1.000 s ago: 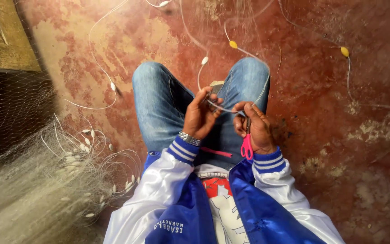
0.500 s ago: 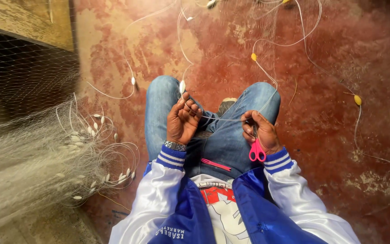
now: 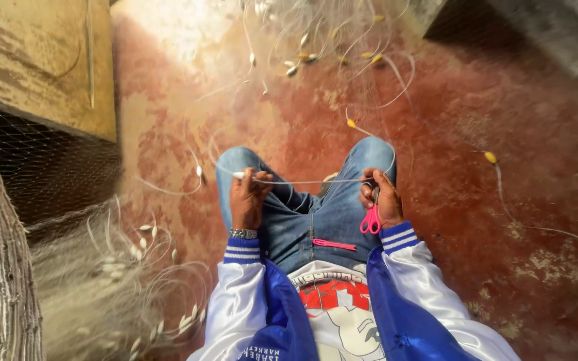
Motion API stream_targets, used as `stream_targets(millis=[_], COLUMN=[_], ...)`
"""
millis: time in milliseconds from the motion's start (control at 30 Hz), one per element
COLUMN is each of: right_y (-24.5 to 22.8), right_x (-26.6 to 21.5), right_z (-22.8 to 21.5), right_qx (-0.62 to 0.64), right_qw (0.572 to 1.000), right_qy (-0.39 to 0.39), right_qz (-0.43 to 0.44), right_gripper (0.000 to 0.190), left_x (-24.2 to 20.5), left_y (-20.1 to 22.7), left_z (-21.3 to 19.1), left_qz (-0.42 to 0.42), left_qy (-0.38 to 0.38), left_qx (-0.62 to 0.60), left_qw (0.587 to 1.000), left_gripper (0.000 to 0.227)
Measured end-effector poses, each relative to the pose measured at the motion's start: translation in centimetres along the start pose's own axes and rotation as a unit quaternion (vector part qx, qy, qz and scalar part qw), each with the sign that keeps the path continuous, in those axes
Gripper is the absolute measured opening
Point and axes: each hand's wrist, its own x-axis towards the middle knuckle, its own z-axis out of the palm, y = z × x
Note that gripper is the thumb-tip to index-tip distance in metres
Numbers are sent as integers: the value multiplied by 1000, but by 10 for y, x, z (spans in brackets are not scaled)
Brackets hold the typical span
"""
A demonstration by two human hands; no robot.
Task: Assembling a fishing net by threading floats onto the line and securing them to the mesh.
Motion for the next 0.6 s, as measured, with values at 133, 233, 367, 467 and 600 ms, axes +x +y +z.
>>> stream_targets(millis=[133, 233, 367, 467, 600], right_y=[-4, 1, -1, 1, -7], right_x=[3, 11, 14, 12, 14], right_z=[-11, -30, -43, -49, -44], right_qx=[54, 84, 95, 96, 76], right_qw=[998, 996, 994, 993, 993], right_qy=[35, 44, 50, 58, 69], right_qz=[-12, -2, 10, 31, 56], right_gripper=[16, 14, 13, 14, 15], left_x=[17, 21, 31, 7, -5], left_y=[15, 25, 22, 37, 53], left_z=[-27, -46, -67, -39, -16], left_qz=[155, 193, 262, 261, 226], left_qy=[110, 181, 267, 310, 339], left_qx=[-5, -62, -55, -65, -64], left_qw=[982, 962, 926, 912, 911], left_gripper=[11, 17, 29, 35, 46])
